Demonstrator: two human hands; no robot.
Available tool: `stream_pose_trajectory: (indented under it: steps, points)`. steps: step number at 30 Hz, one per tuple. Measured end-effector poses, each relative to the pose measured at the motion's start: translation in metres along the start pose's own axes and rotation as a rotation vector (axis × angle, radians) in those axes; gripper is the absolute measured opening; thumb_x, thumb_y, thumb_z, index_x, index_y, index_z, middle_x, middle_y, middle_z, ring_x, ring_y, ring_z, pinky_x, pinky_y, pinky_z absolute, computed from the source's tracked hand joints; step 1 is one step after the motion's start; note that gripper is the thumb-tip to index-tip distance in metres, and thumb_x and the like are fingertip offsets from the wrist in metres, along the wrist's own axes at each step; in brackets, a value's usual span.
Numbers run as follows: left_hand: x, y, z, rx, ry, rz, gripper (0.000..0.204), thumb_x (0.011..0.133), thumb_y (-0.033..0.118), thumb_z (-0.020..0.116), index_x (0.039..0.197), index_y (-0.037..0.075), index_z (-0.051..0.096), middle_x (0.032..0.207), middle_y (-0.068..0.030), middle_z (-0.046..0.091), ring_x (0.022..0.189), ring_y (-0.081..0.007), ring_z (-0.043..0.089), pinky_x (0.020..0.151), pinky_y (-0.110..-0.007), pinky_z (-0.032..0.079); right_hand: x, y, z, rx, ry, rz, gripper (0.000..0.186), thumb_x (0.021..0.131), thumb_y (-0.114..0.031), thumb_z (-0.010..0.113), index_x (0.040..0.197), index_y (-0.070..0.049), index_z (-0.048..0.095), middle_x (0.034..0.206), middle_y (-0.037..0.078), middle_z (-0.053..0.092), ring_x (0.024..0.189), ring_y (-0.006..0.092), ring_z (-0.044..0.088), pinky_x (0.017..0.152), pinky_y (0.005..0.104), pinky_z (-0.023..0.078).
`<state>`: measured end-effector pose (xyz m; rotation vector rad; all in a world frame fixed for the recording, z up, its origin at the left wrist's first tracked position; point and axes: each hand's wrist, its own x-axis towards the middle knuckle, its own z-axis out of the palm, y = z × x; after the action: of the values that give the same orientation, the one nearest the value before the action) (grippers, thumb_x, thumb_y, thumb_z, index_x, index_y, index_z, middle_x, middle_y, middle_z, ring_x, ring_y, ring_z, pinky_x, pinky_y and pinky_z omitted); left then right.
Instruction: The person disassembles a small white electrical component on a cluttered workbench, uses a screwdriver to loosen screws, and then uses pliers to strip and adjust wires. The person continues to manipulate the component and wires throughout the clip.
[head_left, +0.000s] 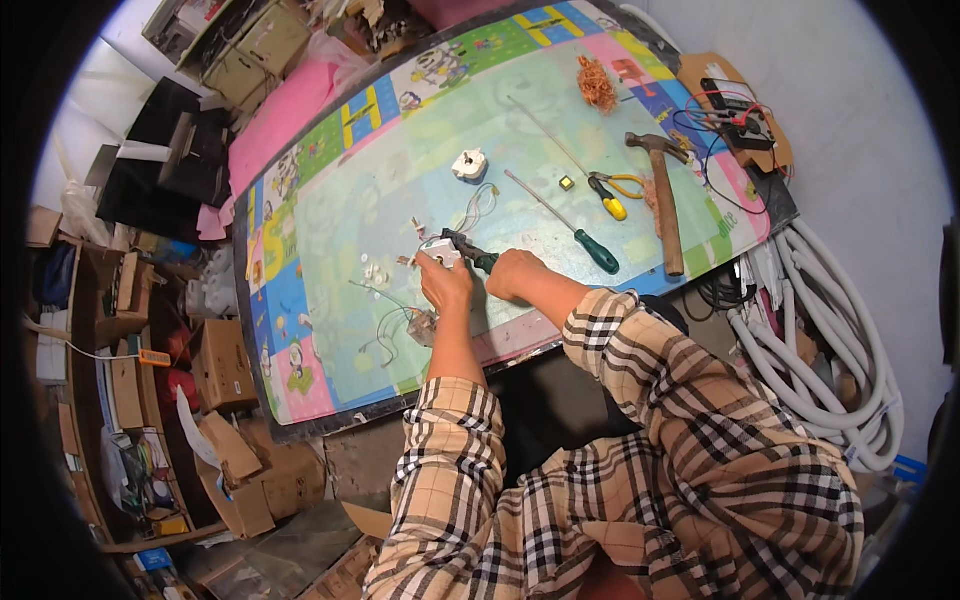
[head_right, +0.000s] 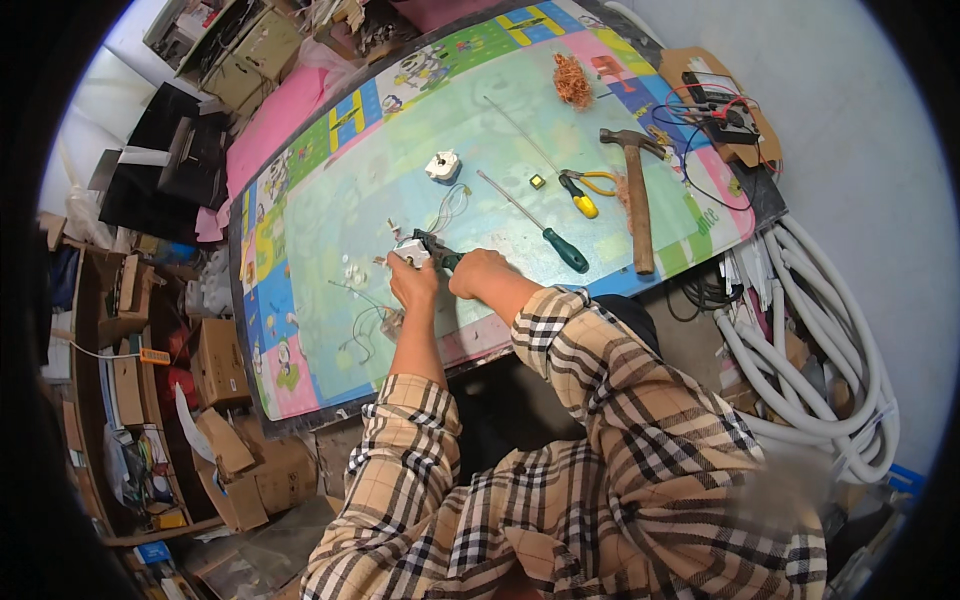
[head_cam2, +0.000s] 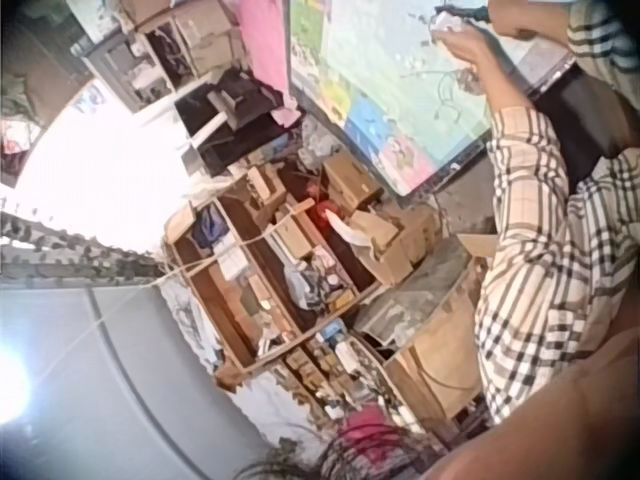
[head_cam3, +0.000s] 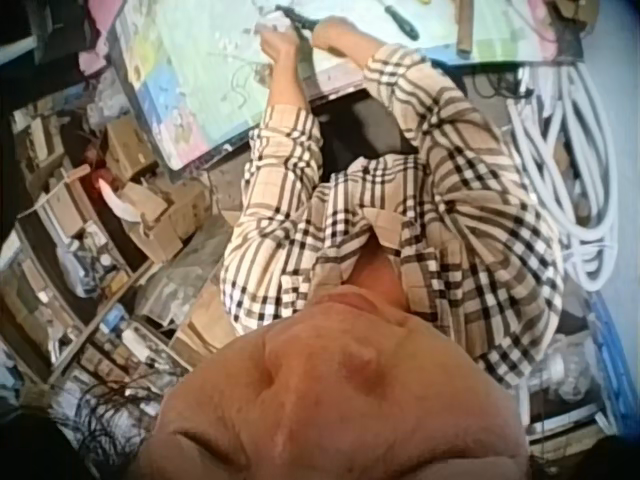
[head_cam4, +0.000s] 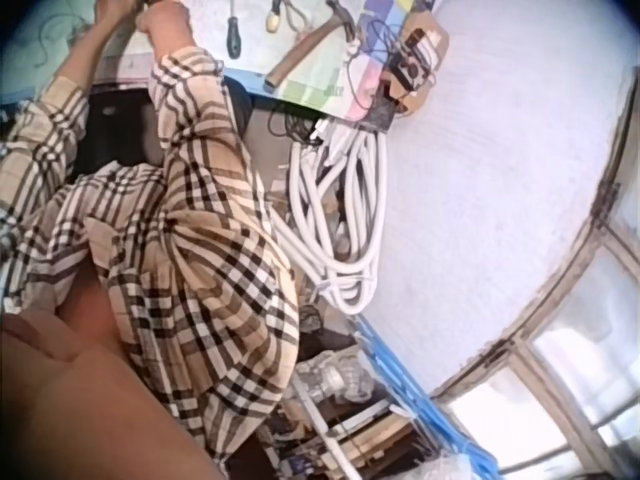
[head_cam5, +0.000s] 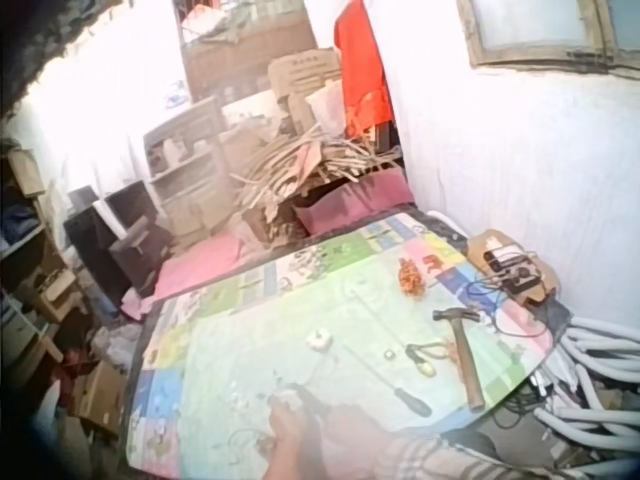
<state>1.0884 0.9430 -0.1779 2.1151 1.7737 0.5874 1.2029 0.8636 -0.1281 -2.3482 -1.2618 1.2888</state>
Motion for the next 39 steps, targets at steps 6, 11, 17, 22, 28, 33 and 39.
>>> stream_pose_trajectory:
  steps: [6,11,17,22,28,33,39]
  points:
    - [-0.006,0.0,0.001,0.049,0.033,0.109,0.063,0.073,0.01,0.069,0.123,-0.001,0.032,0.107,-0.0261,0.057,0.096,-0.0428,0.058,0.082,-0.047,0.045,-0.007,0.0,-0.001,-0.049,0.028,0.024,0.041,0.077,-0.023,0.053,0.105,0.005,0.065,0.113,0.025,0.061,0.109,0.0338,0.059,0.09,0.0374,0.048]
    - [-0.007,-0.002,0.003,0.023,0.101,0.232,0.064,0.073,0.007,0.068,0.125,0.0,0.031,0.105,-0.0258,0.057,0.094,-0.0433,0.058,0.081,-0.048,0.044,0.005,0.009,-0.002,0.07,-0.045,0.013,0.04,0.077,-0.022,0.052,0.105,0.005,0.065,0.112,0.024,0.062,0.108,0.0337,0.059,0.09,0.0376,0.048]
    - [-0.002,-0.005,0.005,-0.01,0.0,0.084,0.064,0.074,0.011,0.07,0.124,-0.002,0.033,0.104,-0.026,0.06,0.096,-0.0415,0.06,0.083,-0.045,0.046,0.01,0.011,0.003,0.005,-0.003,0.026,0.04,0.077,-0.022,0.052,0.104,0.004,0.065,0.111,0.023,0.062,0.107,0.0326,0.06,0.089,0.0369,0.048]
    - [0.006,-0.012,0.009,-0.064,-0.023,-0.016,0.063,0.072,0.018,0.074,0.12,-0.003,0.039,0.103,-0.025,0.063,0.097,-0.0399,0.061,0.086,-0.042,0.047,-0.001,0.007,-0.004,-0.016,-0.007,0.041,0.04,0.076,-0.022,0.053,0.104,0.005,0.065,0.111,0.023,0.063,0.107,0.0318,0.06,0.089,0.0359,0.048]
    - [0.013,-0.013,0.005,-0.126,-0.085,-0.081,0.072,0.071,0.025,0.076,0.125,-0.005,0.04,0.107,-0.0267,0.061,0.101,-0.0402,0.06,0.088,-0.042,0.046,0.003,0.011,-0.004,0.021,-0.023,-0.025,0.041,0.077,-0.024,0.052,0.104,0.003,0.065,0.11,0.023,0.063,0.105,0.0319,0.061,0.088,0.0369,0.049]
    - [0.027,-0.03,0.016,-0.266,-0.093,-0.187,0.068,0.067,0.031,0.077,0.118,-0.004,0.05,0.107,-0.0239,0.063,0.1,-0.0362,0.061,0.088,-0.04,0.046,0.012,0.008,-0.001,0.069,-0.075,0.048,0.041,0.076,-0.024,0.052,0.104,0.003,0.065,0.11,0.023,0.063,0.104,0.0327,0.061,0.088,0.0373,0.048]
    - [0.037,-0.042,0.022,-0.379,-0.155,-0.281,0.064,0.066,0.03,0.078,0.115,-0.003,0.054,0.108,-0.022,0.063,0.101,-0.034,0.061,0.089,-0.039,0.045,0.01,0.013,0.003,0.043,0.035,-0.002,0.038,0.076,-0.022,0.051,0.1,0.004,0.066,0.105,0.024,0.064,0.098,0.0346,0.063,0.083,0.0385,0.049]
